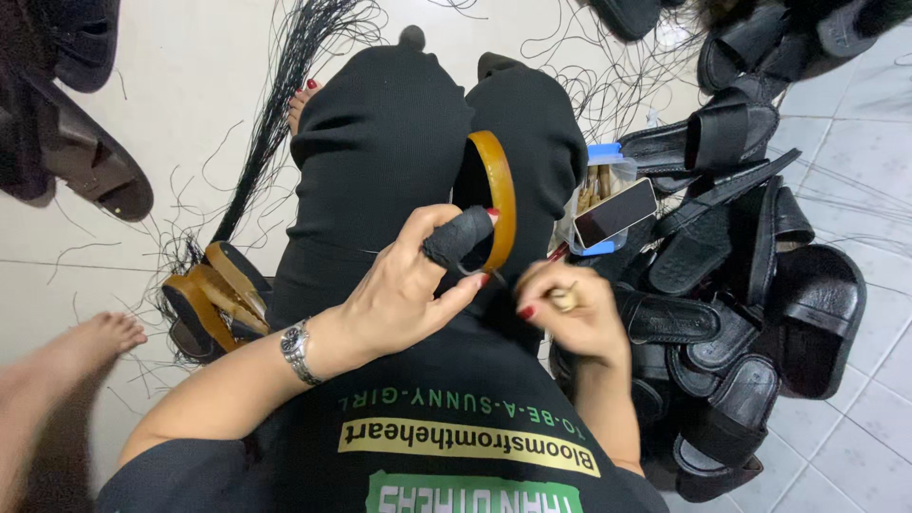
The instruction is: The person sits on the floor and sews a black sandal using a needle and thread. They repeatedly push the needle through the sandal strap and pull the thread tight to secure the stitching.
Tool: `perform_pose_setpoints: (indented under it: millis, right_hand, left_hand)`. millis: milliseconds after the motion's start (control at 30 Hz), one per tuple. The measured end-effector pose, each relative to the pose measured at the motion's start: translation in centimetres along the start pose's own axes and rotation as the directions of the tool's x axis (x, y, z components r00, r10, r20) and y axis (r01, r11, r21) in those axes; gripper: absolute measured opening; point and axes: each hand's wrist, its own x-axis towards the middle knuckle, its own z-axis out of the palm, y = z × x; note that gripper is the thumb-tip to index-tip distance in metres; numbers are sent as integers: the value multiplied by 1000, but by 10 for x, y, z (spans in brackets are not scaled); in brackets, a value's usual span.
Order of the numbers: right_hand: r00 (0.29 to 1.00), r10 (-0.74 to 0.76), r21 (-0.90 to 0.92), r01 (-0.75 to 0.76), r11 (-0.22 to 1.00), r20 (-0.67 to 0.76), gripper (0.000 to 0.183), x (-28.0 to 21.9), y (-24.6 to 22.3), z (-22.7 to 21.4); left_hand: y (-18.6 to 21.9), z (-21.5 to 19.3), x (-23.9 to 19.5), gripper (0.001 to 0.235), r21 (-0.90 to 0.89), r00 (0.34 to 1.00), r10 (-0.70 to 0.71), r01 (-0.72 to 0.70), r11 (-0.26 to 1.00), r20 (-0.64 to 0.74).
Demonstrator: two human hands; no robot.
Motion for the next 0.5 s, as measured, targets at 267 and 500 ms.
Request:
perform_pose_setpoints:
  millis: [267, 500]
  right_hand:
    - [976, 169, -364, -109, 925, 135, 5, 22, -31, -18]
    - [972, -123, -357, 189, 915, 199, 34, 36, -52, 75]
  left_hand:
    - [0, -40, -3, 20, -5, 949, -266, 270, 963, 171]
    - [43, -71, -2, 22, -76, 823, -326, 403, 912, 465]
